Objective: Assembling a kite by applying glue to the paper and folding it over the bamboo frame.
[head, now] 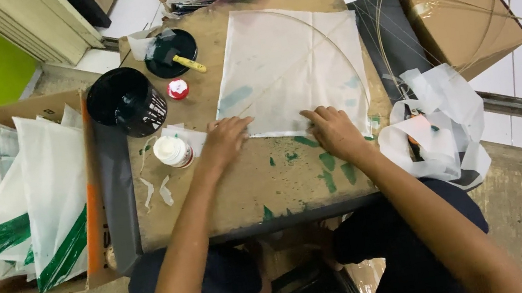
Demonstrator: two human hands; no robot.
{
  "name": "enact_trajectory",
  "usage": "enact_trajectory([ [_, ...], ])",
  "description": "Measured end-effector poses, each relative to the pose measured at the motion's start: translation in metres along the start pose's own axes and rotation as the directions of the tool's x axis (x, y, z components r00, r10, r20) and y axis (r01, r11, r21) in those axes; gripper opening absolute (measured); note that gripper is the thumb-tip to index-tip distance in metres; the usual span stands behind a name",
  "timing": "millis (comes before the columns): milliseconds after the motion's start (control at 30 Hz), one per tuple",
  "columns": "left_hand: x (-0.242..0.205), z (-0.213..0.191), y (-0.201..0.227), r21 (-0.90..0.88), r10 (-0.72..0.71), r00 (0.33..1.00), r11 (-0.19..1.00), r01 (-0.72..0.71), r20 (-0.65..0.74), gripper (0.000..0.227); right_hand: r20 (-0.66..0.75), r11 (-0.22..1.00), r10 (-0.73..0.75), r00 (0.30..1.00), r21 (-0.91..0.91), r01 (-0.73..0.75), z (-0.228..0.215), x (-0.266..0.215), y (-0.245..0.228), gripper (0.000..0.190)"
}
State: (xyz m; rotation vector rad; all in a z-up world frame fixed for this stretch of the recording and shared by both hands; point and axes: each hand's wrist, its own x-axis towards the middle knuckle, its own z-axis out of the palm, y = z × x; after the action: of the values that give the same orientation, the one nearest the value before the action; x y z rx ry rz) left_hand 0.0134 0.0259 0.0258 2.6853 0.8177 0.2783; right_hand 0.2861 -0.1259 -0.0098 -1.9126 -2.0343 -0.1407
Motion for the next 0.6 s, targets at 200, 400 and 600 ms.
enact_trajectory([
  [200,-0.014,0.007,-0.027,0.065,0.010,1.000,0.998,-0.010,0.004,0.040,0.019,0.998,0.048,0.999,-0.028,-0.048,-0.003,-0.004,0.002,0.044],
  [400,-0.013,0.008,-0.025,-0.062,-0.045,0.999,0.997,0.045,0.015,0.053,0.016,0.996,0.046,0.999,0.073,-0.047,-0.012,0.009,-0.029,0.047],
  [600,-0.022,-0.023,0.005,-0.370,-0.098,0.973,0.913,0.172,0.211,0.063,0.045,0.996,-0.009,0.999,0.086,0.005,-0.015,0.011,-0.051,0.048],
])
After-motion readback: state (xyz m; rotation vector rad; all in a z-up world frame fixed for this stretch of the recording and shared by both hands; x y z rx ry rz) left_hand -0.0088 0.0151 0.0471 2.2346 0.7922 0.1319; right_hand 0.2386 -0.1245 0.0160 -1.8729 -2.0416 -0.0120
